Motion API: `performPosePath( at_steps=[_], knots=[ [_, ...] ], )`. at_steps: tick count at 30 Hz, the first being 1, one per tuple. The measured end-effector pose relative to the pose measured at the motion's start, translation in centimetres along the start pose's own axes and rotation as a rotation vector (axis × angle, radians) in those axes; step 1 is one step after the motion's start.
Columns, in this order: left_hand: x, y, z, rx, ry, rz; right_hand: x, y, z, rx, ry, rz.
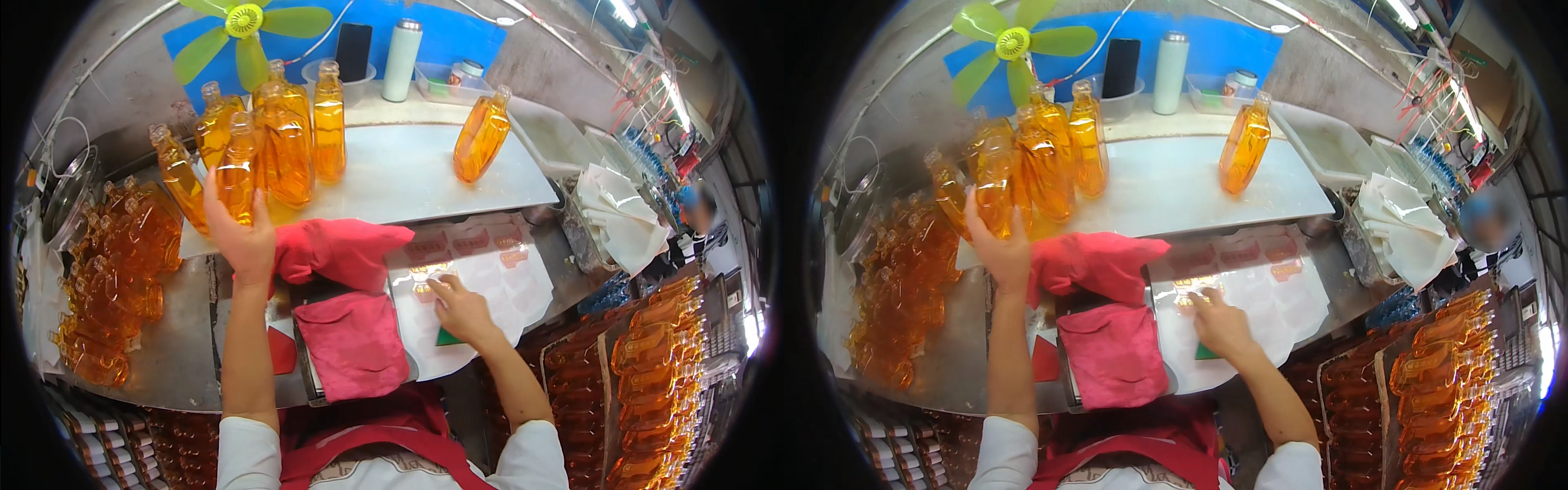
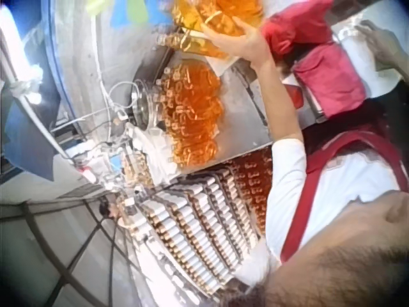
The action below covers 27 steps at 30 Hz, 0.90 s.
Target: The person applies adhesive labels to the front of clear plastic bottles filled with an orange liquid. They use a green plastic scraper tool to smooth the labels onto the bottles and place the finished items on a metal rack. The person handles the bottles one at a time, wiping them with a pink cloth before applying the label.
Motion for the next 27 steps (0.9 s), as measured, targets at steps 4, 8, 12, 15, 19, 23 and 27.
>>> performPosePath(
  at_steps=[4,8,12,15,19,23,27],
  knots=[
    [-1.5,0.3,1.7,0.040,0.071,0.005,0.3,1.7,-4.0,0.117,0.099,-0.029],
    [-4.2,-0.1,5.9,-0.016,0.373,0.150,-1.1,7.8,-1.4,0.144,0.063,0.032],
    [-4.9,-0.2,8.3,0.129,0.668,0.349,-2.6,12.8,0.1,0.156,0.046,0.041],
    [-3.4,2.7,7.3,0.297,0.828,0.625,-2.9,13.0,1.4,0.080,0.027,0.049],
    [-3.5,9.4,2.9,0.301,0.994,1.022,-2.8,12.4,0.5,0.072,0.058,-0.006],
    [-2.0,13.9,0.1,0.404,1.096,1.222,-4.1,15.2,0.7,-0.089,-0.193,-0.088],
    [1.1,15.7,0.3,0.245,0.975,1.328,-6.7,16.9,-1.3,0.220,-1.028,-0.728]
  ],
)
Point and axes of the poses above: each hand's wrist, its own y-axis away from the middle knuckle, its own z-axis out of the back of the hand, x = y × z, the point moved 9 cm from there along -y, towards the middle knuckle, and after that the axes turned 11 degrees about y, right-handed, at the moved point
